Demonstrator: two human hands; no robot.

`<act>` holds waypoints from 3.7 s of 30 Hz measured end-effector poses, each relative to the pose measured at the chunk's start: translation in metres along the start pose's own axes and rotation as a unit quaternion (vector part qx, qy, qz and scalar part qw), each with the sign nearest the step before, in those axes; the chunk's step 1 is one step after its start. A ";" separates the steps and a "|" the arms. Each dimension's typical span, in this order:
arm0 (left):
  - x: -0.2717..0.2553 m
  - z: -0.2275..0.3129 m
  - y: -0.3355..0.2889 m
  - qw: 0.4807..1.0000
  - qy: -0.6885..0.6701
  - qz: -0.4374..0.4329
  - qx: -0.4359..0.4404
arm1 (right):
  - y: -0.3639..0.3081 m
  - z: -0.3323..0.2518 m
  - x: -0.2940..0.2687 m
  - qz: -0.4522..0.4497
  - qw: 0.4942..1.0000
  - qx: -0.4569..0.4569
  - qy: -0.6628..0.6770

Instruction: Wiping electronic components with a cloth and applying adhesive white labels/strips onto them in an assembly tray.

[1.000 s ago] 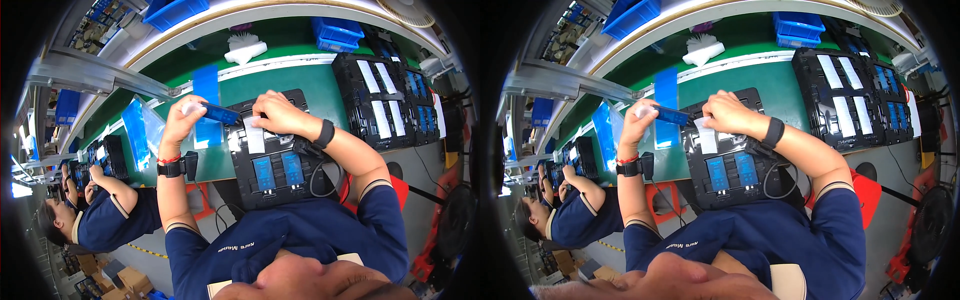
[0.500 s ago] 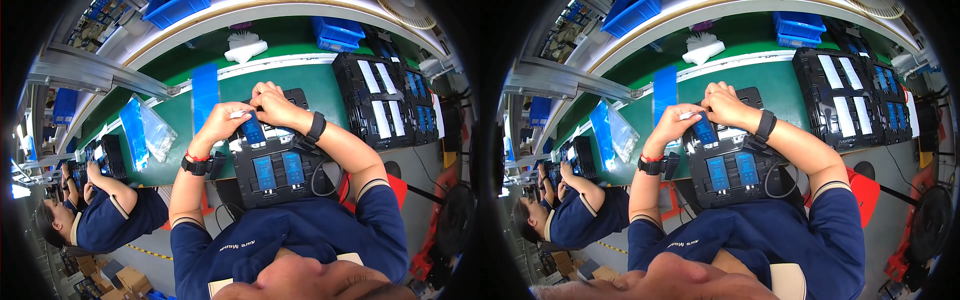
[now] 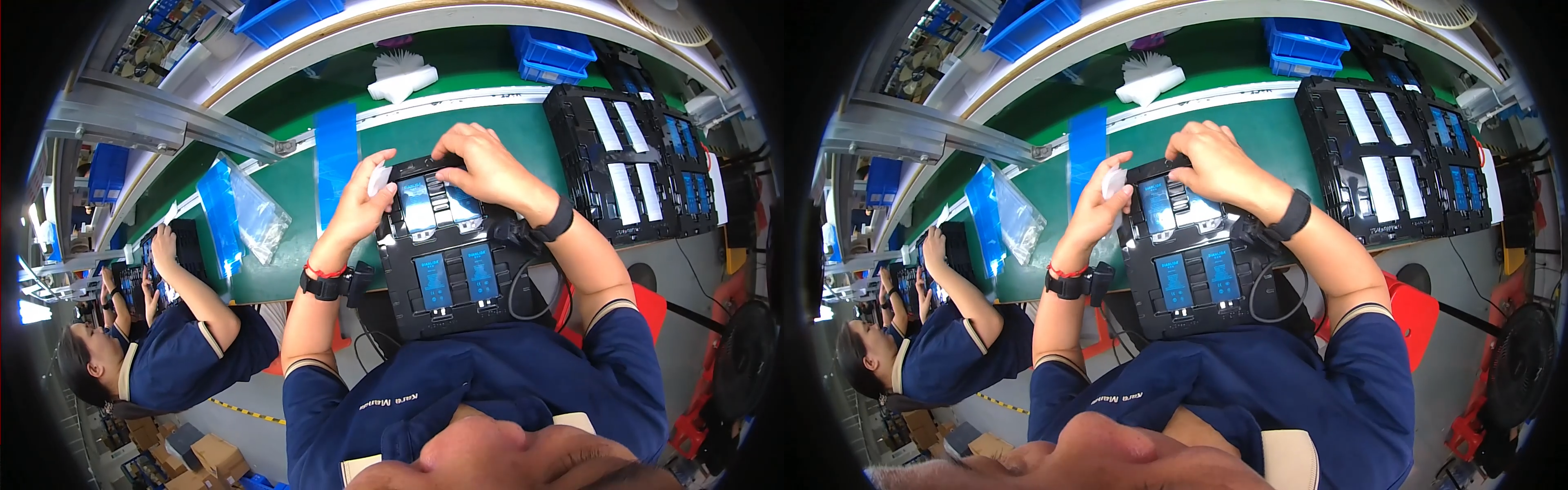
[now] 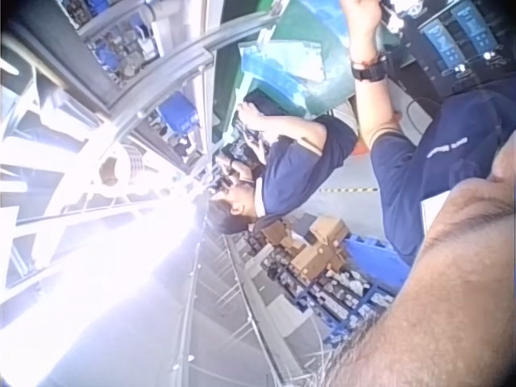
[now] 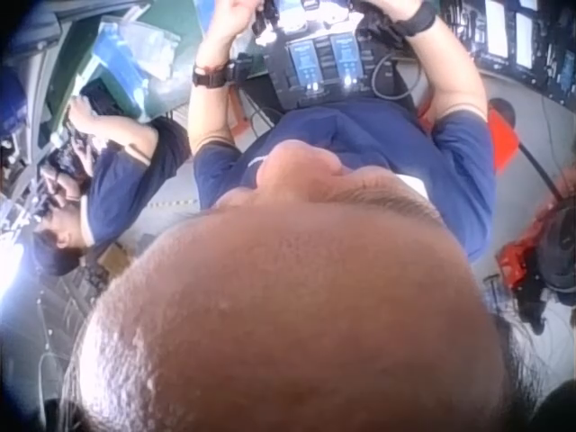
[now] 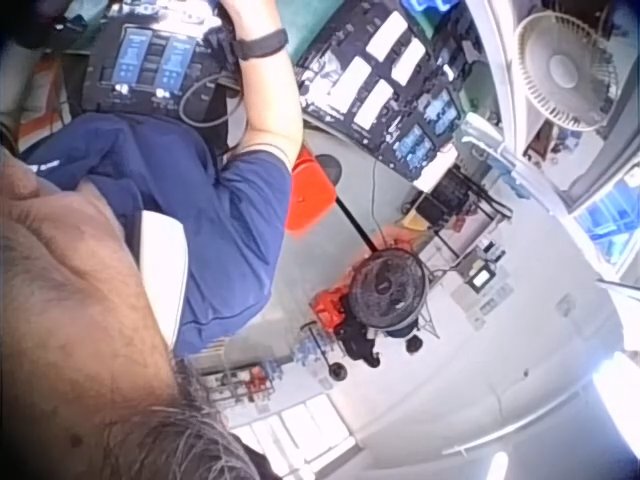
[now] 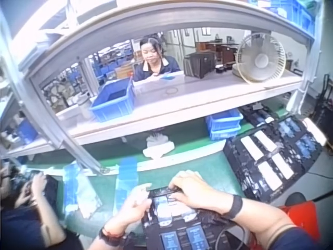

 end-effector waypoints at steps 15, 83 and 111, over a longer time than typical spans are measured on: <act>0.045 0.058 -0.025 0.851 -0.482 -0.047 -0.203 | -0.064 -0.013 0.018 0.059 0.941 0.035 0.330; 0.076 0.076 -0.021 0.958 -0.092 -0.272 0.002 | -0.127 0.016 0.033 0.066 0.997 -0.010 0.028; 0.060 0.082 -0.062 0.847 -0.465 -0.083 -0.244 | -0.104 -0.028 0.010 0.046 0.992 -0.030 0.113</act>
Point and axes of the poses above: each hand's wrist, its own y-axis towards the middle knuckle, its own x-axis out of the palm, z = x × y, the point moved 1 cm from there along y, towards the middle knuckle, and after that the axes turned 2 degrees about -y, right-handed, at the moved point
